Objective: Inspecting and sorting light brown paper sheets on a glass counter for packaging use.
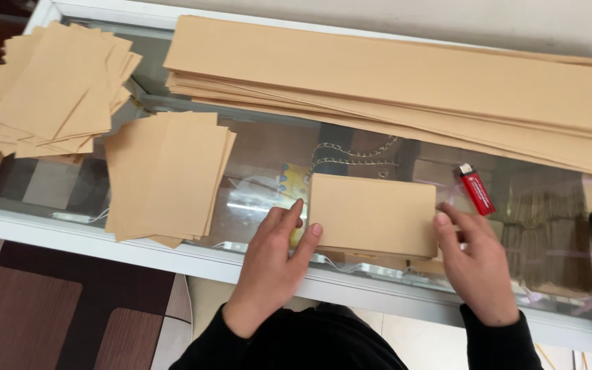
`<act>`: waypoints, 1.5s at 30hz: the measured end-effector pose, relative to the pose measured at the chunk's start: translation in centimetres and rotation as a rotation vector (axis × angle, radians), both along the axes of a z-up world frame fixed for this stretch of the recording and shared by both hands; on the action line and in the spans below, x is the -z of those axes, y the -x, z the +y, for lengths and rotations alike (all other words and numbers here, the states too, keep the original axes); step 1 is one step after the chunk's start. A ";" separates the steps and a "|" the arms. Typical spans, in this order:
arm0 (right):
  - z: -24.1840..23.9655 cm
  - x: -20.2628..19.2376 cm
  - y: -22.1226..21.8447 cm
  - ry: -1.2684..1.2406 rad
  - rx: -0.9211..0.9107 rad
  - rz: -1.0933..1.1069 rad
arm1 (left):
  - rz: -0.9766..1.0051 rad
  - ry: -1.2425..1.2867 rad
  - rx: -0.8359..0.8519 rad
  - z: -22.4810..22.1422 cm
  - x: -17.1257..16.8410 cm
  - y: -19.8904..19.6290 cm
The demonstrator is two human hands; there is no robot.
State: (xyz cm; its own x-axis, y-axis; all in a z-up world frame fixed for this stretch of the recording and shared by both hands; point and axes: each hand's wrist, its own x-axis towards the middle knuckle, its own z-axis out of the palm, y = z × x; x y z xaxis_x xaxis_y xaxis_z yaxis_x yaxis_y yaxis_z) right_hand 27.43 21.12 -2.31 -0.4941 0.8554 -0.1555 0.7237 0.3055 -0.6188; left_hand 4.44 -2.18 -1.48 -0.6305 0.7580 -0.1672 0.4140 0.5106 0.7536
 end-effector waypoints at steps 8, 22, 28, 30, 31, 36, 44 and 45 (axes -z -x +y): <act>-2.3 -3.7 5.1 -0.258 0.012 0.220 | 0.296 -0.184 -0.101 -8.2 -1.6 8.7; -14.9 -3.6 22.6 0.346 -0.571 0.146 | 0.675 0.288 -0.301 -12.3 2.0 14.9; -17.2 -2.8 24.6 0.381 -0.578 0.033 | 0.514 0.371 -0.342 -12.3 3.5 16.7; -17.5 -3.1 25.0 0.387 -0.539 0.010 | 0.470 0.358 -0.331 -12.4 3.4 16.9; -17.6 -3.1 25.1 0.378 -0.519 -0.006 | 0.533 0.350 -0.319 -12.5 3.2 17.0; -18.3 -2.6 25.6 0.350 -0.473 0.035 | 0.682 0.270 -0.331 -11.7 2.6 17.0; -18.7 -3.3 26.3 0.315 -0.444 -0.007 | 0.471 0.311 -0.268 -10.4 2.3 17.9; -18.9 -3.4 26.3 0.314 -0.441 -0.008 | 0.470 0.309 -0.266 -10.4 2.5 17.6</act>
